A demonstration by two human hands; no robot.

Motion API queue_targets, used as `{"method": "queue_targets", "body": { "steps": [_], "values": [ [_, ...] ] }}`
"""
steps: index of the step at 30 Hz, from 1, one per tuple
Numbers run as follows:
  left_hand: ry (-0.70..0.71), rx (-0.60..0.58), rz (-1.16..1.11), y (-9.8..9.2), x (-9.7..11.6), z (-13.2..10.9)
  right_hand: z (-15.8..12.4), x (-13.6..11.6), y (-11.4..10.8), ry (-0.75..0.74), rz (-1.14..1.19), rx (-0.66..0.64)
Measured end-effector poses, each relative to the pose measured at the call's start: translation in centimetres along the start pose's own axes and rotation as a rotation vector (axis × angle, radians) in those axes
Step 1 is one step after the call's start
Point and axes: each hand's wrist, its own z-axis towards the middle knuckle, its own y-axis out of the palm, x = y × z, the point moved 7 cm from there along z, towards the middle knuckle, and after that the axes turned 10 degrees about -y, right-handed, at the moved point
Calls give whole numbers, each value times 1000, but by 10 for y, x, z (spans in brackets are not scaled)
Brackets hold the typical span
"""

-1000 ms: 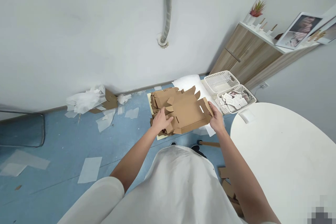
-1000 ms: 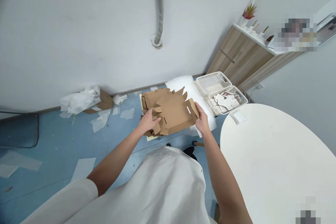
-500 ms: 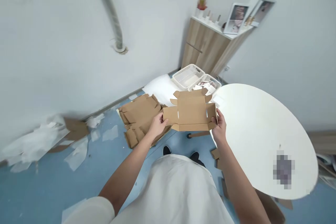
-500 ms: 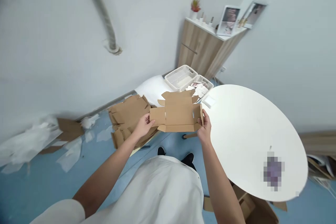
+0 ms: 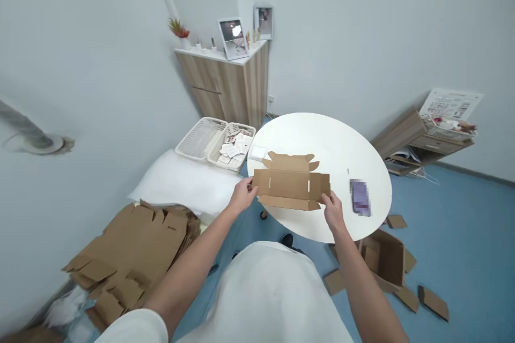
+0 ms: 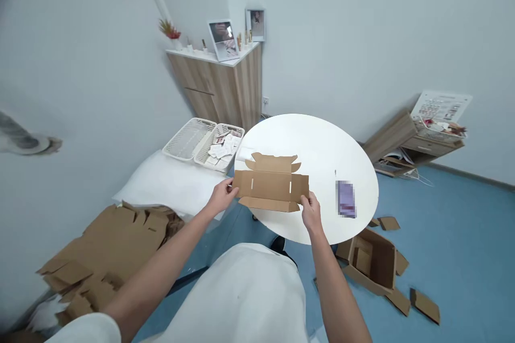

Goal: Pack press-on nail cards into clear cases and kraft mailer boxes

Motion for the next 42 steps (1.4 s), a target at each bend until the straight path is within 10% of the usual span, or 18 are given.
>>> {"method": "queue_targets", "body": {
  "steps": [6,14,23,27,33,42],
  "values": [
    [14,-42,46,65,22,33,16,57,-51,107,-141,3],
    [-151,-145,112,131,4,49,4,109,-55,214,-181,-93],
    [-208,-157,233,143,-13,70,5,139,-49,339,-232,-99],
    [12,-45,473,134,3,62,15,129,-66,286,-517,-4],
    [405,-434,728,174,20,17,87,116,-57,188,-520,-51],
    [403,-537,933,204,12,20,139,174,-37,498,-336,72]
  ]
}}
